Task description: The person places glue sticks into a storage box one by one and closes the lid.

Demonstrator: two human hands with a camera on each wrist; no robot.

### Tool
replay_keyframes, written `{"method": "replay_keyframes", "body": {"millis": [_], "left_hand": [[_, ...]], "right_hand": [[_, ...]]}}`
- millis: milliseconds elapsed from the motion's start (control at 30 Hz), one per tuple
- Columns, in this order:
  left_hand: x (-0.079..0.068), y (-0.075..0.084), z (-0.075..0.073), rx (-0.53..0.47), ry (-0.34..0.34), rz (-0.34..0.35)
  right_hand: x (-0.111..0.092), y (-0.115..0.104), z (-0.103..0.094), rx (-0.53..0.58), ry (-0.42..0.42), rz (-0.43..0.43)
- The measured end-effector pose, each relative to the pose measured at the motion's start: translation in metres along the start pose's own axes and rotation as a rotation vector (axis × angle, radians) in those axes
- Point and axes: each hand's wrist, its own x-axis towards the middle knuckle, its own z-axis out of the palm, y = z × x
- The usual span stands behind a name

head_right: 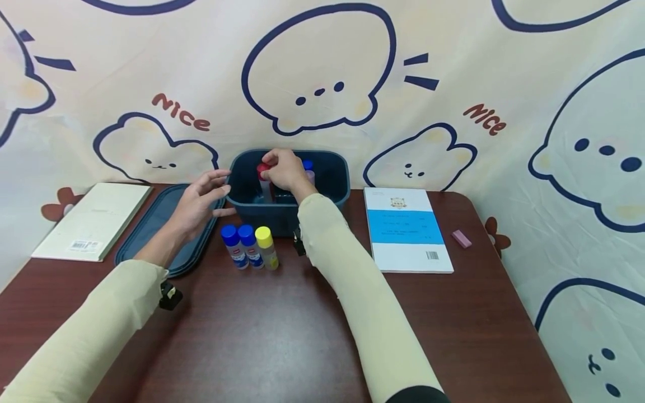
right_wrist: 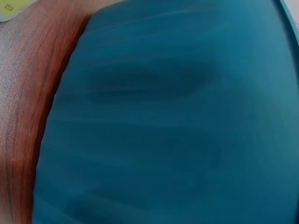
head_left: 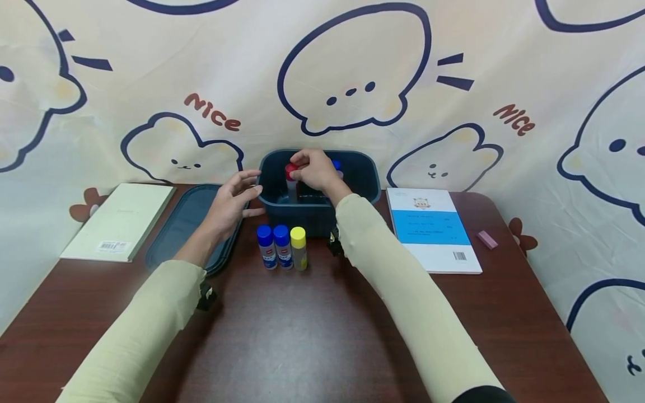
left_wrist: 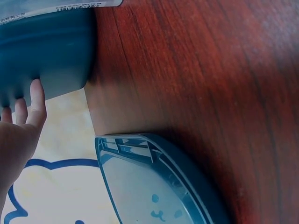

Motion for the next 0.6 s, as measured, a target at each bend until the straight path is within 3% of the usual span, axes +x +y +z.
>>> {"method": "replay_keyframes", "body": {"millis": [367, 600], "left_hand": [[-0.001, 0.002, 0.000, 0.001, -0.002, -0.005], [0.000, 0.002, 0.000, 0.010, -0.003, -0.009]], "right_hand": [[-0.005, -0.004, -0.006, -0.040, -0.002, -0.021], [-0.014, -0.008, -0.013, 0.017, 0.002, -0.059]]}}
